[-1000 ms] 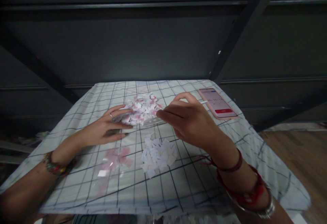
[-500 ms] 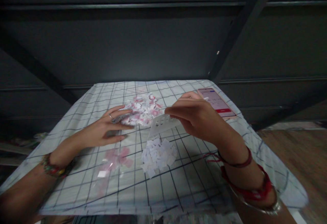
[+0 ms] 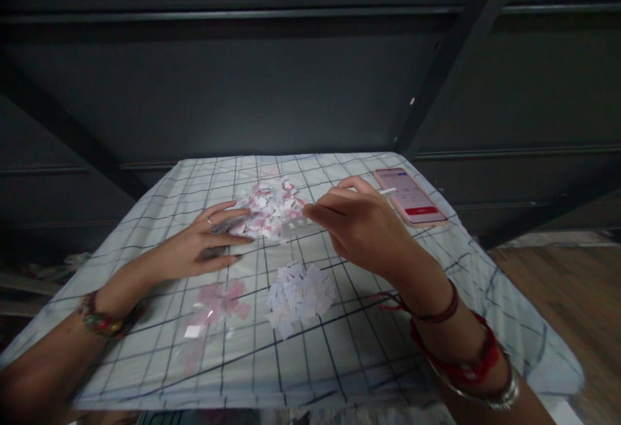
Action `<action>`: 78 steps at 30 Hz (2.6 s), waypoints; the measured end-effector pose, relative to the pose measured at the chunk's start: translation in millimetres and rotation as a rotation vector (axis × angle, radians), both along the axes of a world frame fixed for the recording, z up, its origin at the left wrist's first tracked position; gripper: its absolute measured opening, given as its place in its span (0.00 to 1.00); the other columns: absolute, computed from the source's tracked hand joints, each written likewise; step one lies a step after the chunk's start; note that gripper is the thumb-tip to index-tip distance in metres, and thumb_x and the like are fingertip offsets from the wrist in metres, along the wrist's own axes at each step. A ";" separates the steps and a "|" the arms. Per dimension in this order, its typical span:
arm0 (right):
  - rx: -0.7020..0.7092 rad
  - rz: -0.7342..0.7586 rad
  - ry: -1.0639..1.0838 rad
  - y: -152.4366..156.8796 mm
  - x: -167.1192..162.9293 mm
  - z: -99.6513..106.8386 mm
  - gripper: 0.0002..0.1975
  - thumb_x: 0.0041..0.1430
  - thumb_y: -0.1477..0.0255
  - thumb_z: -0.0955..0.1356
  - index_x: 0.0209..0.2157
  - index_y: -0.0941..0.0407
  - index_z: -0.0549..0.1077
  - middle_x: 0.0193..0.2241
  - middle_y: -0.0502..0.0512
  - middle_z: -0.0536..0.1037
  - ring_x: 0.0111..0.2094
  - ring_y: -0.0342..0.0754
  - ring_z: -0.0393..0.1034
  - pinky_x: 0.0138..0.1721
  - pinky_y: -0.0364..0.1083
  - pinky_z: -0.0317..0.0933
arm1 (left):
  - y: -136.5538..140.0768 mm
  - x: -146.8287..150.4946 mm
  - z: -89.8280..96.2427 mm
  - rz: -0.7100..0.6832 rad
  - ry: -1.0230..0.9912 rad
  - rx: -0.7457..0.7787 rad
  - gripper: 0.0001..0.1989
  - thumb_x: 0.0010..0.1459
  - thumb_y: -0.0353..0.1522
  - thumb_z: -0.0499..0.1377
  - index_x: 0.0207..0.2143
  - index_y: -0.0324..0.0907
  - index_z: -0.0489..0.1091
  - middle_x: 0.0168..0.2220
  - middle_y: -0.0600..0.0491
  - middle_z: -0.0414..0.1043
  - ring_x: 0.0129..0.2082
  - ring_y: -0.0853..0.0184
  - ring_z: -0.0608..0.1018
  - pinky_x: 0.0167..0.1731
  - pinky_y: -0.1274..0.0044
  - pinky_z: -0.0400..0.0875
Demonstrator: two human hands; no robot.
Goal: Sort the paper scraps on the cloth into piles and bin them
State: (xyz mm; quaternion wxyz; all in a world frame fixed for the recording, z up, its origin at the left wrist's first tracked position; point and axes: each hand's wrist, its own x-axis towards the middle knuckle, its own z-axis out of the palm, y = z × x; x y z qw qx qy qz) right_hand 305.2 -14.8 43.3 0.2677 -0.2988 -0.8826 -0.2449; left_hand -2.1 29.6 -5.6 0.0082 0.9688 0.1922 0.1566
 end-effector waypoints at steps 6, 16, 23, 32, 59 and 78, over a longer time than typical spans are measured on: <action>-0.019 -0.006 0.008 -1.4 2.4 2.1 0.11 0.55 0.83 0.60 0.34 0.56 0.69 0.22 0.47 0.72 0.25 0.42 0.63 0.36 0.46 0.60 | 0.5 -0.3 -0.5 0.005 0.016 0.007 0.13 0.60 0.34 0.56 0.47 0.43 0.69 0.61 0.45 0.49 0.62 0.53 0.50 0.58 0.56 0.49; -0.007 0.018 0.036 -2.2 14.6 6.1 0.11 0.54 0.83 0.61 0.33 0.54 0.69 0.22 0.47 0.73 0.26 0.43 0.67 0.35 0.46 0.63 | 0.8 -1.7 -2.5 -0.004 -0.004 0.015 0.13 0.60 0.34 0.56 0.47 0.44 0.68 0.61 0.47 0.50 0.62 0.56 0.52 0.59 0.57 0.48; -0.044 -0.015 -0.023 0.7 14.6 5.2 0.10 0.55 0.83 0.60 0.31 0.56 0.69 0.19 0.47 0.70 0.24 0.43 0.65 0.34 0.46 0.62 | 0.5 -1.7 -2.5 -0.003 -0.001 0.013 0.14 0.59 0.34 0.57 0.48 0.45 0.67 0.62 0.47 0.50 0.62 0.56 0.51 0.59 0.57 0.48; -0.046 -0.011 0.003 -1.1 13.8 5.6 0.10 0.55 0.83 0.60 0.31 0.55 0.69 0.20 0.47 0.71 0.25 0.43 0.65 0.34 0.45 0.62 | 1.1 -2.0 -2.3 -0.001 -0.013 0.010 0.14 0.60 0.34 0.57 0.49 0.45 0.68 0.62 0.47 0.50 0.62 0.56 0.52 0.59 0.57 0.48; -0.139 0.057 0.047 -3.0 13.4 7.4 0.09 0.56 0.81 0.61 0.30 0.55 0.70 0.19 0.46 0.71 0.23 0.42 0.65 0.34 0.45 0.63 | 1.0 -2.7 -2.7 0.012 -0.005 0.002 0.16 0.59 0.34 0.57 0.50 0.45 0.66 0.61 0.46 0.52 0.61 0.55 0.54 0.58 0.57 0.50; -0.032 -0.008 0.058 -1.1 11.4 4.6 0.11 0.54 0.83 0.61 0.33 0.54 0.69 0.23 0.47 0.74 0.27 0.43 0.68 0.37 0.46 0.62 | 0.5 -2.6 -1.8 0.016 -0.012 0.003 0.16 0.59 0.33 0.57 0.50 0.47 0.66 0.62 0.50 0.51 0.62 0.57 0.52 0.59 0.58 0.50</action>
